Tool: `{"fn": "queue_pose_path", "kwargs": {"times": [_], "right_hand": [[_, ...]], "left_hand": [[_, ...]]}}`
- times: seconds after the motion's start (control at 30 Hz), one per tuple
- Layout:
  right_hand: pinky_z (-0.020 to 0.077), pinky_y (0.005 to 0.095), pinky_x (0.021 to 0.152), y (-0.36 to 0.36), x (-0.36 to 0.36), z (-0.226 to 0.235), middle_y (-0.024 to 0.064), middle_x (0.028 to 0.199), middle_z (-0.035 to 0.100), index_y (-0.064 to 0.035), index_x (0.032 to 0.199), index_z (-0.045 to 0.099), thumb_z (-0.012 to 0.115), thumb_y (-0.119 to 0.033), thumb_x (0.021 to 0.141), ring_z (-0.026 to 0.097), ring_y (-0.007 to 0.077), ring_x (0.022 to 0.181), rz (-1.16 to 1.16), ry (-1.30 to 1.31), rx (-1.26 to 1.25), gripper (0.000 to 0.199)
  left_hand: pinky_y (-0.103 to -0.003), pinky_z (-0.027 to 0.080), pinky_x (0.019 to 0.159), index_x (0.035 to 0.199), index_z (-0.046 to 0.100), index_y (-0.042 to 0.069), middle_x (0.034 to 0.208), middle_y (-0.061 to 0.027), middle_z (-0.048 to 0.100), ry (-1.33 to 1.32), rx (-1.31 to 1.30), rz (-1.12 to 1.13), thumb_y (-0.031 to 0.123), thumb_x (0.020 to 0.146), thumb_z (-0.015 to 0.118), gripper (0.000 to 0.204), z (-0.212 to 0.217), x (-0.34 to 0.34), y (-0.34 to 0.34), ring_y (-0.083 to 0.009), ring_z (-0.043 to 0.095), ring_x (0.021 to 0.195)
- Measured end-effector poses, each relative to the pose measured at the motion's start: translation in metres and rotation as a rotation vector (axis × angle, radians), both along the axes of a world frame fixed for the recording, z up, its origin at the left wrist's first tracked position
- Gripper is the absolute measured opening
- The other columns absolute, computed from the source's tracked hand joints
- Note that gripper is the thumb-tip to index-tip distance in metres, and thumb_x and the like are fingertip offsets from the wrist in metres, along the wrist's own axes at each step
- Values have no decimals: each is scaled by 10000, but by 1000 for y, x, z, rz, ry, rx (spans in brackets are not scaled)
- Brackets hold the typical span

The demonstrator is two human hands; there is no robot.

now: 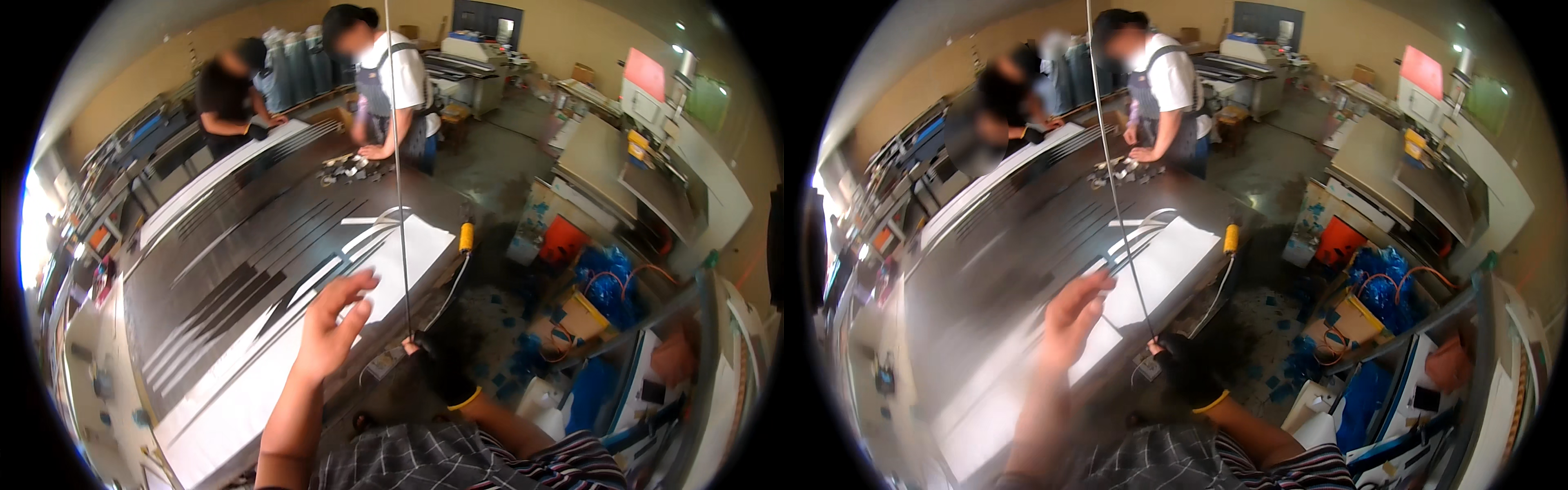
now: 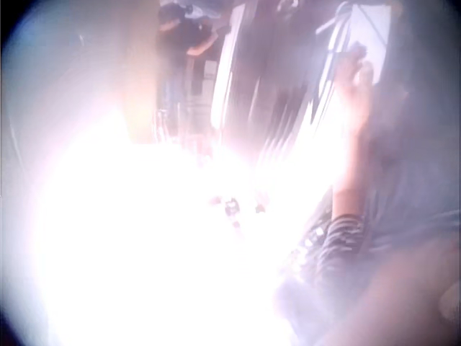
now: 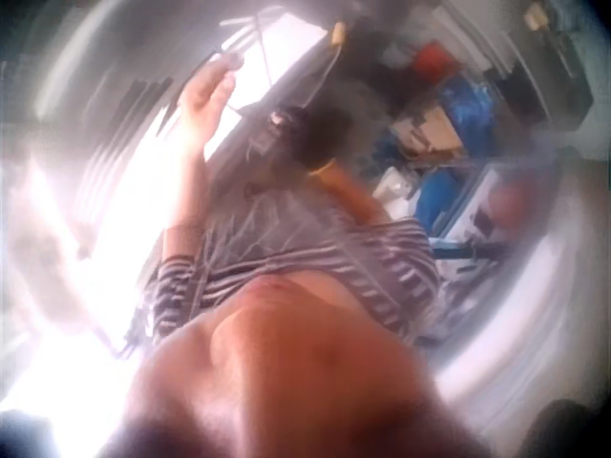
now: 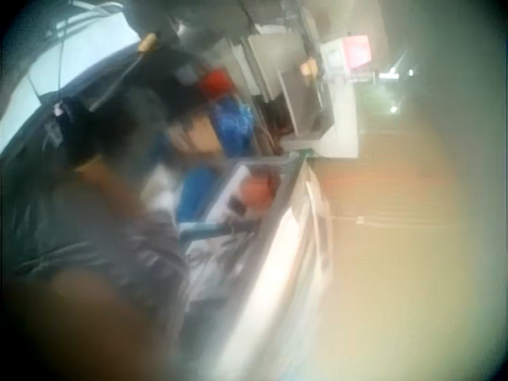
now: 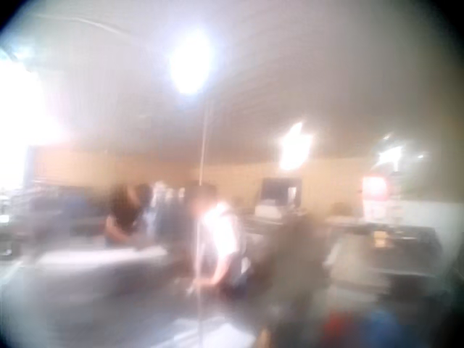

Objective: The person aligns and smooths white and black decorative strips onto a large flat panel using a squeegee. They then use a thin wire tool to lift and remove a clear protective film from the surface. The person continues to smooth the applied strips with the squeegee.

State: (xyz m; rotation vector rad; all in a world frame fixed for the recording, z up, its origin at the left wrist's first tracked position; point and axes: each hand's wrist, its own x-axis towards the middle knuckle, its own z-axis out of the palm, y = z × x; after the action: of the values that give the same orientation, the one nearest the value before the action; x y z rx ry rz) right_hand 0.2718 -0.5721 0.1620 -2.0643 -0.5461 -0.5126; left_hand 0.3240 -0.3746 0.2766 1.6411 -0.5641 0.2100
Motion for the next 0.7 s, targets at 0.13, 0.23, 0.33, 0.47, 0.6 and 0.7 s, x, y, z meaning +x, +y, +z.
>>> {"fn": "queue_pose_path", "kwargs": {"times": [0.13, 0.23, 0.33, 0.47, 0.6, 0.7], "right_hand": [[508, 360, 775, -16, -3, -1, 158, 958, 650, 0, 988, 628, 634, -85, 873, 625, 298, 916, -6, 27, -32, 144], [496, 354, 757, -28, -7, -7, 118, 869, 661, -14, 927, 636, 666, -126, 866, 642, 267, 848, -16, 165, 7, 131], [499, 372, 749, -39, -12, 4, 114, 868, 662, -23, 897, 642, 690, -115, 826, 636, 288, 826, 17, -13, -226, 125], [502, 366, 738, -41, -17, 18, 105, 872, 668, -45, 901, 660, 696, -122, 821, 636, 289, 822, 52, 38, -305, 117], [499, 366, 720, -34, -17, 20, 96, 855, 664, -54, 896, 662, 706, -132, 814, 632, 277, 803, 125, -76, -473, 122], [494, 378, 711, -28, -13, 17, 88, 840, 659, -55, 877, 655, 713, -136, 803, 627, 270, 784, 197, -163, -571, 124]], "left_hand": [[-293, 464, 901, 1247, 560, 4, 1111, -70, 627, 127, -252, 6, 114, 913, 630, 358, 11, -2, -20, -150, 583, 1044], [-292, 482, 866, 1177, 578, 26, 1030, -29, 631, 158, -379, 44, 114, 905, 649, 294, -6, -13, -12, -134, 580, 1037], [-290, 500, 829, 1142, 574, 49, 1028, -15, 610, 164, -432, 121, 107, 893, 659, 269, -14, -25, 2, -132, 593, 1001], [-298, 522, 781, 1185, 545, 72, 1059, -21, 596, 300, -596, 200, 114, 895, 643, 309, -18, -34, 28, -148, 617, 968], [-288, 531, 740, 1173, 547, 68, 1060, -30, 603, 342, -604, 292, 127, 902, 635, 291, -30, -41, 62, -148, 631, 919], [-276, 531, 702, 1012, 577, 78, 1029, -25, 601, 325, -685, 309, 119, 892, 653, 148, -46, -47, 81, -143, 631, 874]]}}
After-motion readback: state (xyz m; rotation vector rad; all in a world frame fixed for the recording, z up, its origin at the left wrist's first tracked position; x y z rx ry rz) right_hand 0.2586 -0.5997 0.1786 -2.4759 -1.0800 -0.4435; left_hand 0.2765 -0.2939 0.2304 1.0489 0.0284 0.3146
